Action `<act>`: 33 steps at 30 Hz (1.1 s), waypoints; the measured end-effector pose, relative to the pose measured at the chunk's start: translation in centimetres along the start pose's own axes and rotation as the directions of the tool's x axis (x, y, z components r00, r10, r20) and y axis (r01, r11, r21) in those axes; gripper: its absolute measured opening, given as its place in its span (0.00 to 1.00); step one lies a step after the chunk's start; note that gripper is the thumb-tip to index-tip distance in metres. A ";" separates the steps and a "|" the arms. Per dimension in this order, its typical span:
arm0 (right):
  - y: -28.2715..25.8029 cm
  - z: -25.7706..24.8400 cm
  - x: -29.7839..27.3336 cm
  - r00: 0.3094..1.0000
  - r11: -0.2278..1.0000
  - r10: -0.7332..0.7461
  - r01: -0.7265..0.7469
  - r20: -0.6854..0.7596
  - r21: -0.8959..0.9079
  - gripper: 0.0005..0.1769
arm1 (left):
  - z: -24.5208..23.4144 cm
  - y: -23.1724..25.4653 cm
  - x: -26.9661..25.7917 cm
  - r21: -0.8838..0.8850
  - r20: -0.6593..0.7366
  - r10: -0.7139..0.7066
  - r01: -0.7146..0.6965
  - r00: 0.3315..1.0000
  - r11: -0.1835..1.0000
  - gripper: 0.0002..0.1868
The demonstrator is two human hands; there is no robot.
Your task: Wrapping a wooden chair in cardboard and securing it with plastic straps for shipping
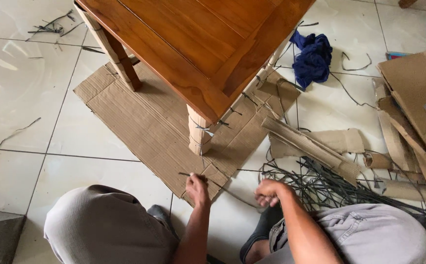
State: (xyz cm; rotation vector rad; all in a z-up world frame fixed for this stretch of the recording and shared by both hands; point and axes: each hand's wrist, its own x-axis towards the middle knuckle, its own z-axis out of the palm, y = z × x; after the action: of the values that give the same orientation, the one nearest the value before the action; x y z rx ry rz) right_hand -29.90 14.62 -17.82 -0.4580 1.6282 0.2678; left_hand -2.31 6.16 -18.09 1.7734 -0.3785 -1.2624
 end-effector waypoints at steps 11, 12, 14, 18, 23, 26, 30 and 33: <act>2.3 -1.4 2.8 0.602 0.976 0.003 0.172 -0.798 0.134 0.19 | -1.0 -0.3 -0.7 0.608 0.163 -0.141 0.013 0.977 0.794 0.22; 1.2 -0.7 0.9 0.586 0.954 -0.027 0.258 -0.810 0.155 0.18 | -1.1 -0.5 -0.9 0.644 0.167 -0.169 0.022 0.971 0.765 0.22; 0.6 -0.7 1.7 0.597 0.961 -0.095 0.262 -0.796 0.083 0.20 | -1.3 -1.4 -0.2 0.691 0.172 -0.170 0.004 0.970 0.723 0.21; 0.7 -0.2 2.7 0.589 0.958 -0.197 0.286 -0.784 -0.026 0.25 | -1.8 -2.8 0.9 0.761 0.219 -0.121 -0.092 0.968 0.642 0.20; -1.3 1.2 0.5 0.593 0.972 -0.097 0.229 -0.799 0.051 0.24 | -1.4 -0.9 -1.8 0.707 0.250 0.276 -0.370 0.928 0.603 0.30; -3.8 2.2 -1.9 0.594 0.951 -0.153 0.306 -0.790 0.045 0.24 | -1.4 1.5 -3.5 0.653 0.257 0.448 -0.496 0.856 0.572 0.41; -5.9 3.3 -1.9 0.568 0.905 -0.335 0.416 -0.751 -0.089 0.24 | -1.3 3.2 -4.9 0.594 0.268 0.545 -0.582 0.794 0.555 0.42; -6.3 3.8 -4.1 0.553 0.928 -0.319 0.345 -0.770 -0.138 0.22 | -1.3 1.7 -3.8 0.590 0.269 0.554 -0.590 0.788 0.552 0.42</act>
State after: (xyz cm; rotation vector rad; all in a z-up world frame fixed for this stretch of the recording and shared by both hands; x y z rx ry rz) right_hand -23.48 11.24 -13.55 -0.9464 2.3479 -0.3138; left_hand -2.40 8.43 -14.42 1.9101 -1.4659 -0.7111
